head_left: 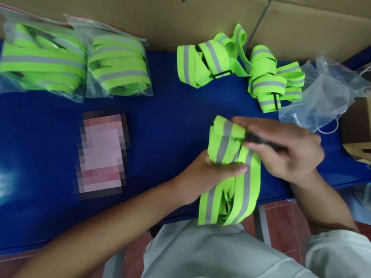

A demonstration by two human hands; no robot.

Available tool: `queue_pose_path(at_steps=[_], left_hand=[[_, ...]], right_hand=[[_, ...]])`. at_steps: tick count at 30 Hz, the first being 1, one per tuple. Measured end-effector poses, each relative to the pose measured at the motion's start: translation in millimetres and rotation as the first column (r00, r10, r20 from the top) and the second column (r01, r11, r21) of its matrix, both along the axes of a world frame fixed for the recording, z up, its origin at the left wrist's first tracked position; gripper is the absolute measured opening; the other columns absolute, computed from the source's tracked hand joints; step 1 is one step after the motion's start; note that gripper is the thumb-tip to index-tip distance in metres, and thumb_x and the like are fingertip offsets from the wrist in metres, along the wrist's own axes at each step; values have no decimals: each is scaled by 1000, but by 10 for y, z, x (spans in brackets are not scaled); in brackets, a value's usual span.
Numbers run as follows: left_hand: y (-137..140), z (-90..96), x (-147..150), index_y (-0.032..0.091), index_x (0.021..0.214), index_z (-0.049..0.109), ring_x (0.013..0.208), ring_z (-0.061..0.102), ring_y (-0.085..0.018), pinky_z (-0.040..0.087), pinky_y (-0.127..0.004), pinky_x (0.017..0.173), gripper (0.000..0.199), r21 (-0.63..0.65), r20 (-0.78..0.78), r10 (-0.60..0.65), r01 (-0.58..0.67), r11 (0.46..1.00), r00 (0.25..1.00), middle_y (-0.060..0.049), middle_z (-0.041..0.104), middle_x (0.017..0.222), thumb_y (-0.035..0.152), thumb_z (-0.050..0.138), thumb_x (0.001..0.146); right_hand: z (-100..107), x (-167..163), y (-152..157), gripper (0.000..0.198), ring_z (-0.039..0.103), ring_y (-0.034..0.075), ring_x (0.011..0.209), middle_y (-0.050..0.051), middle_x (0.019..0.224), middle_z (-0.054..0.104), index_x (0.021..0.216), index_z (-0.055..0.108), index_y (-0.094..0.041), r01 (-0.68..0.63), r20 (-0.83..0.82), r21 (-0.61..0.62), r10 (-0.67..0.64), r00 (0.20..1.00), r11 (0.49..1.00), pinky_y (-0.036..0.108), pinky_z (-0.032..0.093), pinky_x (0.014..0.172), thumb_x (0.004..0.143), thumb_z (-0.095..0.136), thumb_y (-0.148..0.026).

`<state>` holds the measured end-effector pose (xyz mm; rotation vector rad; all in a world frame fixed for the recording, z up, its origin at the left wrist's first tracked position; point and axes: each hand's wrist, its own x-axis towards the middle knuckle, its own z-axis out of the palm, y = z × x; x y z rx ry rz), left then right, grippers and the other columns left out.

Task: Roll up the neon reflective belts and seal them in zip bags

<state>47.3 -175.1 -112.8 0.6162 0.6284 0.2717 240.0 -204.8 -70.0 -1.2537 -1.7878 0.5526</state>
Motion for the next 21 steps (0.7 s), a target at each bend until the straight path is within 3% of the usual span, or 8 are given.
queue_pose_path(at_steps=[2,4,7,10,12,14,19,21], left_hand=[[25,19,-13,22,118,73,107,72,-23,57,-36,97,54,35,18,44,-44,998,999,-5,78,113,28,95,70],[25,25,-24,21,118,73,104,72,-22,57,-35,96,53,38,26,30,-31,999,999,-4,78,111,27,94,69],[-11,11,-37,17,107,74,91,72,-20,58,-33,87,43,-27,34,-73,74,997,997,-5,78,99,31,93,71],[-64,1,-44,17,109,74,91,72,-20,57,-32,86,50,-70,35,-122,125,990,992,-6,78,101,32,96,67],[-92,2,-43,17,110,74,92,72,-21,56,-33,87,52,-70,13,-136,136,988,991,-7,78,103,32,97,66],[-104,-1,-41,17,110,73,93,71,-21,55,-34,88,49,-67,1,-139,138,988,990,-7,77,103,34,95,69],[-93,-27,-61,17,104,73,90,69,-19,54,-32,87,32,6,9,-76,76,997,997,-4,75,97,32,87,80],[-100,-30,-79,17,106,73,91,69,-20,54,-33,88,35,20,9,-101,101,995,995,-5,75,98,35,87,80]], right_hand=[[-63,49,16,38,73,29,124,-5,124,79,119,77,-40,-118,114,46,112,987,992,48,64,106,87,83,-22],[-118,85,34,38,72,28,126,-5,126,78,122,76,-41,-147,169,49,137,976,988,48,65,106,89,80,-22],[-142,84,24,37,75,29,119,0,126,78,126,75,-37,6,128,43,-12,992,999,48,67,102,90,79,-25],[-103,27,-18,42,77,30,114,2,125,79,129,72,-35,167,35,76,-170,985,983,46,67,100,89,82,-28],[-79,3,-35,46,76,30,115,2,127,78,134,70,-35,200,6,76,-201,980,977,45,66,101,90,81,-26],[-79,17,-32,45,76,30,117,2,128,78,133,70,-35,165,61,72,-169,984,984,46,66,101,91,79,-25],[-134,119,30,35,73,28,123,-6,127,78,121,77,-41,-86,284,4,81,955,996,48,65,107,90,80,-24],[-133,127,41,38,73,29,123,-5,128,77,124,76,-40,-49,256,1,47,966,999,50,64,108,90,80,-23]])
